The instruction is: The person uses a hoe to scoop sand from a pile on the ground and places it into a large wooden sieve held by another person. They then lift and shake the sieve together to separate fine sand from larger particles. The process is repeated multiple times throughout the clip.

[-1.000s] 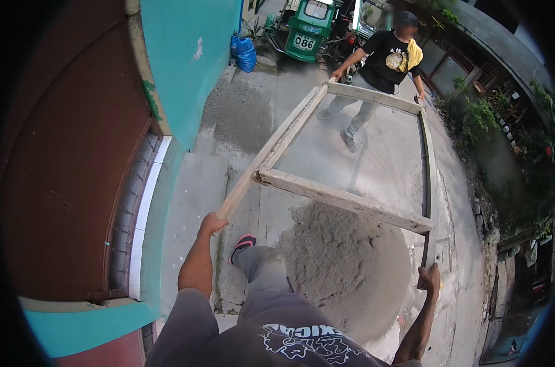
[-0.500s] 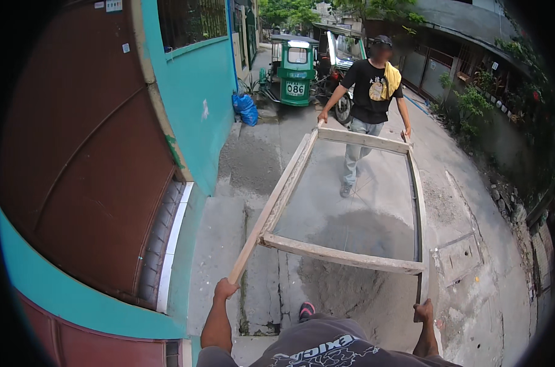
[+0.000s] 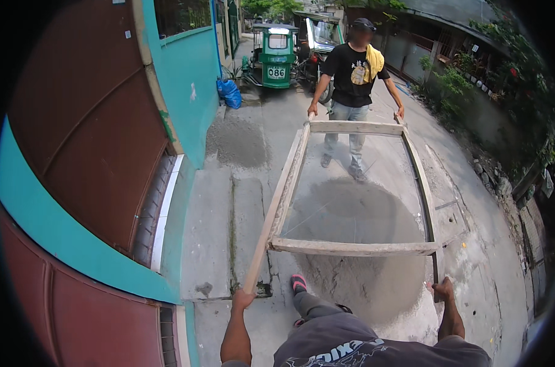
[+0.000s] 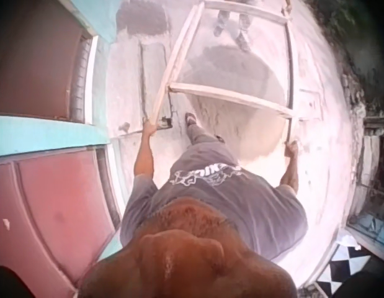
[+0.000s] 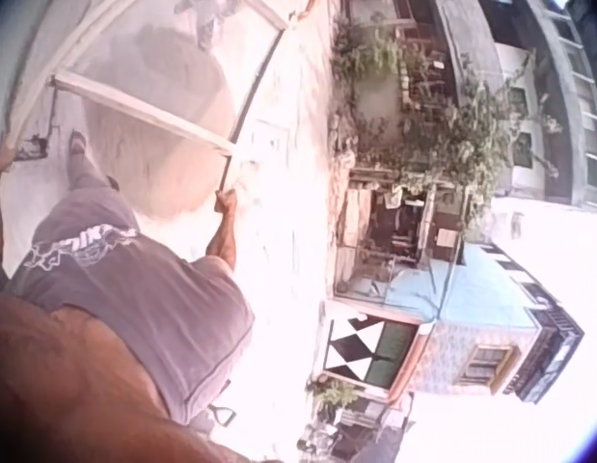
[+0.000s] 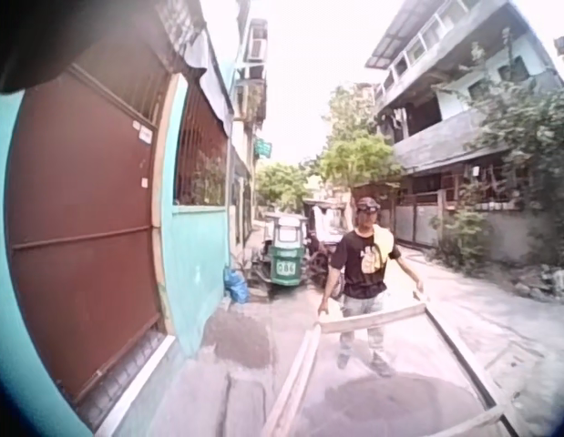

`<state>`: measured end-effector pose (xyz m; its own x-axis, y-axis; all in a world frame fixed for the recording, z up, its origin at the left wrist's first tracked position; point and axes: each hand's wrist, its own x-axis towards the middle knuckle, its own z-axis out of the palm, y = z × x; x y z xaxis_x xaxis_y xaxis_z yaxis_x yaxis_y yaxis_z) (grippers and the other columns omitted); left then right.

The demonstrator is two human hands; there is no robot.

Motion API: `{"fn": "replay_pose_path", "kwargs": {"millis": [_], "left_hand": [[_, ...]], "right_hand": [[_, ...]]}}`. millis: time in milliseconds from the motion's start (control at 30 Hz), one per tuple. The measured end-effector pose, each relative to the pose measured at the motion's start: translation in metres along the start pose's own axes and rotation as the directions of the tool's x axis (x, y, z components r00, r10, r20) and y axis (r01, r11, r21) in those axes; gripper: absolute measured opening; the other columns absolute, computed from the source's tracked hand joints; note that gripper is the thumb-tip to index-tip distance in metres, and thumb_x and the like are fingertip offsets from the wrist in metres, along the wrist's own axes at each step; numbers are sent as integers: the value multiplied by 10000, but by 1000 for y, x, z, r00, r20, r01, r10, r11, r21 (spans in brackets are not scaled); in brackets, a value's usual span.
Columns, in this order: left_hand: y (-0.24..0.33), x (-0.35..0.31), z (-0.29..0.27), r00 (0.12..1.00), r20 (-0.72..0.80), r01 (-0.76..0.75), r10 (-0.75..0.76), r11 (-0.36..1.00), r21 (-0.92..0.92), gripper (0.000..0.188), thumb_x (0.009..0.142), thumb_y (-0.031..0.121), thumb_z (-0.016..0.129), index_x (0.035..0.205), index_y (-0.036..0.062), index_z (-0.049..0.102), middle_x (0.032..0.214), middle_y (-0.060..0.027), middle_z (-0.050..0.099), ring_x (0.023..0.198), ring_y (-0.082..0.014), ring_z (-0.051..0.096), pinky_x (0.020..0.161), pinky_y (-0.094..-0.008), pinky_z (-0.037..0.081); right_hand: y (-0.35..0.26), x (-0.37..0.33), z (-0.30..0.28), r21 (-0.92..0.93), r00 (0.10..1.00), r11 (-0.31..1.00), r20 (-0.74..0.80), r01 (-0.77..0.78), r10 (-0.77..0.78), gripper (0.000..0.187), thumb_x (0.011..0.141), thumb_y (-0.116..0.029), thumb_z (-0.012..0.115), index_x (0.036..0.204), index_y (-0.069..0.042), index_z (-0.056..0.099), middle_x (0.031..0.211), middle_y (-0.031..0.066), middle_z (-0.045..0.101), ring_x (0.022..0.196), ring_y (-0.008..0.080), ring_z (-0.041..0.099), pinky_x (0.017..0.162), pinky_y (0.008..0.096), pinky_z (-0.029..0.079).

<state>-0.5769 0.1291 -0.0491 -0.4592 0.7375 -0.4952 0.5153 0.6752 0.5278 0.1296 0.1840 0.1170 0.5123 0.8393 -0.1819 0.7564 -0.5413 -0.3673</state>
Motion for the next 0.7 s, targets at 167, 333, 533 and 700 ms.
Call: {"fn": "replay_pose_path", "kwargs": {"millis": [167, 333, 533, 700], "left_hand": [[-58, -34, -2, 998, -47, -38, 35, 998, -53, 448, 561, 294, 649, 905, 13, 589, 856, -210, 591, 820, -326, 576, 707, -378, 453], [-51, -62, -3, 1000, -14, -18, 19, 999, 40, 452, 555, 285, 642, 902, 1, 582, 864, -206, 591, 842, -318, 572, 721, -375, 450], [-41, -91, 27, 997, -70, -28, 32, 998, 64, 478, 542, 302, 681, 869, -30, 574, 836, -221, 590, 827, -325, 574, 708, -372, 457], [-20, -123, 75, 998, -45, -30, 32, 998, 54, 471, 545, 294, 682, 841, -54, 566, 809, -215, 596, 799, -333, 580, 698, -375, 460]], "right_hand": [[76, -43, 40, 125, 992, 991, 119, -49, 34, 473, 560, -178, 659, 889, 106, 472, 813, 234, 567, 756, 298, 578, 661, 361, 460], [137, -77, 59, 122, 991, 989, 109, -86, 72, 487, 571, -191, 658, 902, 97, 449, 844, 246, 551, 792, 326, 566, 684, 364, 456], [143, -72, 37, -4, 996, 1000, 83, -31, 31, 508, 579, -220, 662, 914, 92, 442, 876, 261, 552, 833, 348, 560, 717, 361, 451], [174, -18, 11, 44, 989, 999, 149, -28, 21, 545, 581, -252, 653, 937, 100, 438, 900, 291, 542, 871, 370, 549, 748, 370, 441]]}}
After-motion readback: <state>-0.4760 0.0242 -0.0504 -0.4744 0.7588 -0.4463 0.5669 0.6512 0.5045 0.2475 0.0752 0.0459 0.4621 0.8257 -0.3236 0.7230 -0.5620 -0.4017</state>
